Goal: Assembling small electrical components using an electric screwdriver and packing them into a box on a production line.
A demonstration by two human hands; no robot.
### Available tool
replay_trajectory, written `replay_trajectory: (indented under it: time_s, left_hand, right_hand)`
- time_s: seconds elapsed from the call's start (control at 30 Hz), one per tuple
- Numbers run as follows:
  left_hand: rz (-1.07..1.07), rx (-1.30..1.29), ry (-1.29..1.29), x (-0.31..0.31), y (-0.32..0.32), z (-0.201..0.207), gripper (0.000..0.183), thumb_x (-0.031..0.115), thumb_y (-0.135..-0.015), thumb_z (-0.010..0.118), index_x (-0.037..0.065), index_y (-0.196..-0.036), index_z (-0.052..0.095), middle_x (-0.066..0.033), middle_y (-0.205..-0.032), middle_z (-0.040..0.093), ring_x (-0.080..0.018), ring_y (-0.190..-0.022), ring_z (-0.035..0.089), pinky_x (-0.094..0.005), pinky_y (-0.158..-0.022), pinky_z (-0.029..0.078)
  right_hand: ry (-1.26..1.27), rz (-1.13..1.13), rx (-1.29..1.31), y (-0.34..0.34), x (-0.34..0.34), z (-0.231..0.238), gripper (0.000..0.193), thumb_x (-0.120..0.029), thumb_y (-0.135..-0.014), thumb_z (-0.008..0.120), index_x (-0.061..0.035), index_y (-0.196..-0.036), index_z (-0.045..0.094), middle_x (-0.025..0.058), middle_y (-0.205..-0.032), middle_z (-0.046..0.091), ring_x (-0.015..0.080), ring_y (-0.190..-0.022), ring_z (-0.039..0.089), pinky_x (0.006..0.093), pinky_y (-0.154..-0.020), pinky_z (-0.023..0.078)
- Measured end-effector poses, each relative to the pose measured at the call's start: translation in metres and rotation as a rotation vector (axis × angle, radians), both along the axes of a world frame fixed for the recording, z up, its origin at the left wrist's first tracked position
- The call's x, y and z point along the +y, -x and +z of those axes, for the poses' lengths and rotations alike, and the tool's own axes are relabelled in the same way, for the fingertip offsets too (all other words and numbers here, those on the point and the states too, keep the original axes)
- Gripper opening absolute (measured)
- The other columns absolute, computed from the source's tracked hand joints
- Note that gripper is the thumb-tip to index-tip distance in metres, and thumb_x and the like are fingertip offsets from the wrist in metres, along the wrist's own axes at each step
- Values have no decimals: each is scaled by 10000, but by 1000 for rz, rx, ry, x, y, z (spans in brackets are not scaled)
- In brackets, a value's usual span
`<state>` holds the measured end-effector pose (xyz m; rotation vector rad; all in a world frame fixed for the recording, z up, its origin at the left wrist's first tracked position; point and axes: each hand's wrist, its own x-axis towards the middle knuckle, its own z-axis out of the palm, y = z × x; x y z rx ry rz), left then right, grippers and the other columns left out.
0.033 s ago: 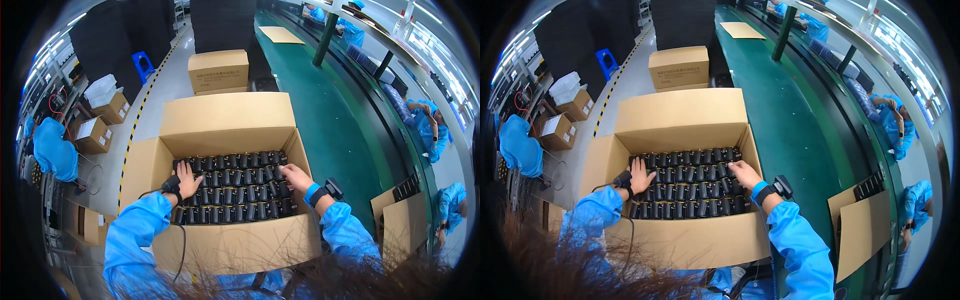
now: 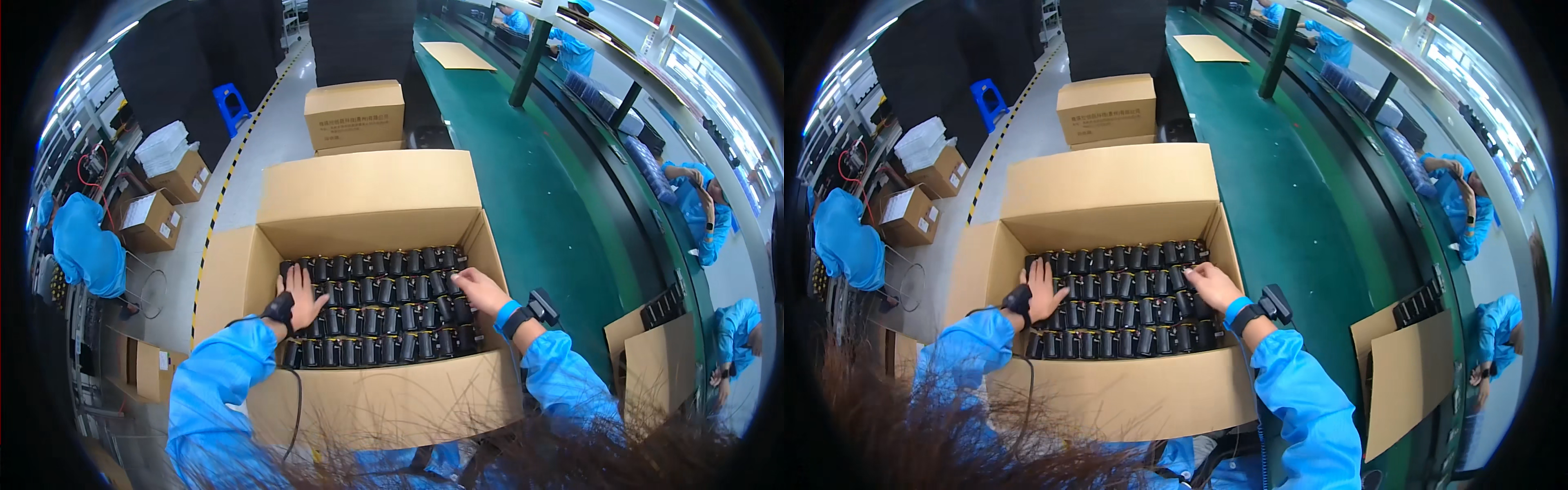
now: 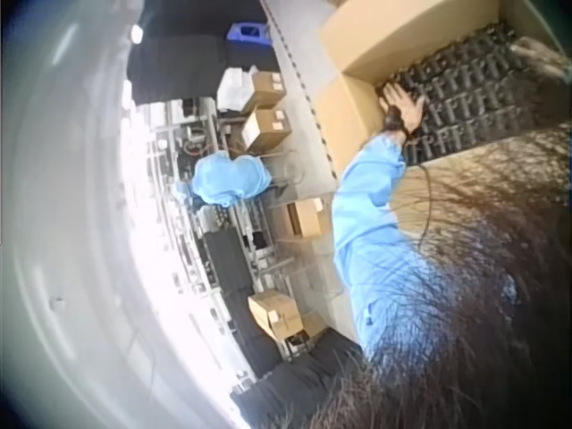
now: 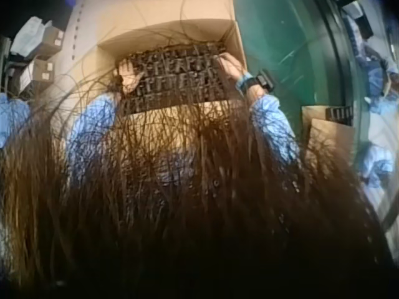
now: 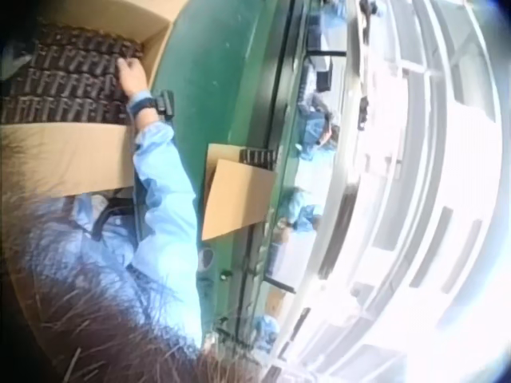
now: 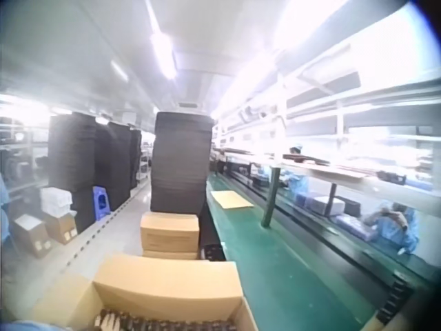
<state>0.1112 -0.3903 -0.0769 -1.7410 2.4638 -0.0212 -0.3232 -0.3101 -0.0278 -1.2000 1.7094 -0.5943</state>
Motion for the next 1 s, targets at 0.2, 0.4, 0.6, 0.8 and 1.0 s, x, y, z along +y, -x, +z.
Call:
replay_trajectory:
  time_s: [0.2,0.4,0.6,0.8,1.0]
  left_hand:
    - [-2,-105,-153,10,-22,4,958,658,-967,429,-77,-1559,270,-315,-1618,245,-446,-1527,176,-601,-1227,103]
    - [-277,149,47,17,65,46,785,389,-820,753,-14,-1429,463,-220,-1526,421,-368,-1449,360,-594,-1136,289]
    - [-840,501,85,74,210,11,610,344,-780,780,86,-1300,592,-172,-1400,522,-342,-1365,450,-547,-1084,362]
    - [-1041,437,72,71,237,-54,603,297,-823,733,31,-1336,561,-213,-1377,512,-389,-1306,460,-547,-1087,343]
    - [-1097,625,19,69,249,-41,598,281,-844,719,14,-1348,541,-217,-1376,503,-392,-1293,462,-542,-1089,339]
  right_hand:
    - [118,208,172,-4,4,3,582,-467,-967,622,46,-1242,608,242,-1158,678,362,-1096,660,426,-962,513]
    - [185,381,345,-3,27,4,390,-380,-957,579,-25,-1014,728,228,-989,724,419,-977,679,506,-877,527]
    - [347,257,199,-18,93,101,407,-369,-994,576,12,-1087,684,224,-1045,709,349,-984,685,425,-866,538]
    - [792,16,459,5,229,259,320,-320,-1001,594,-33,-1137,641,159,-1021,676,347,-948,673,426,-857,544]
    - [1085,-547,1505,91,386,409,207,-172,-919,665,-78,-1103,681,142,-1021,695,350,-1047,657,468,-955,499]
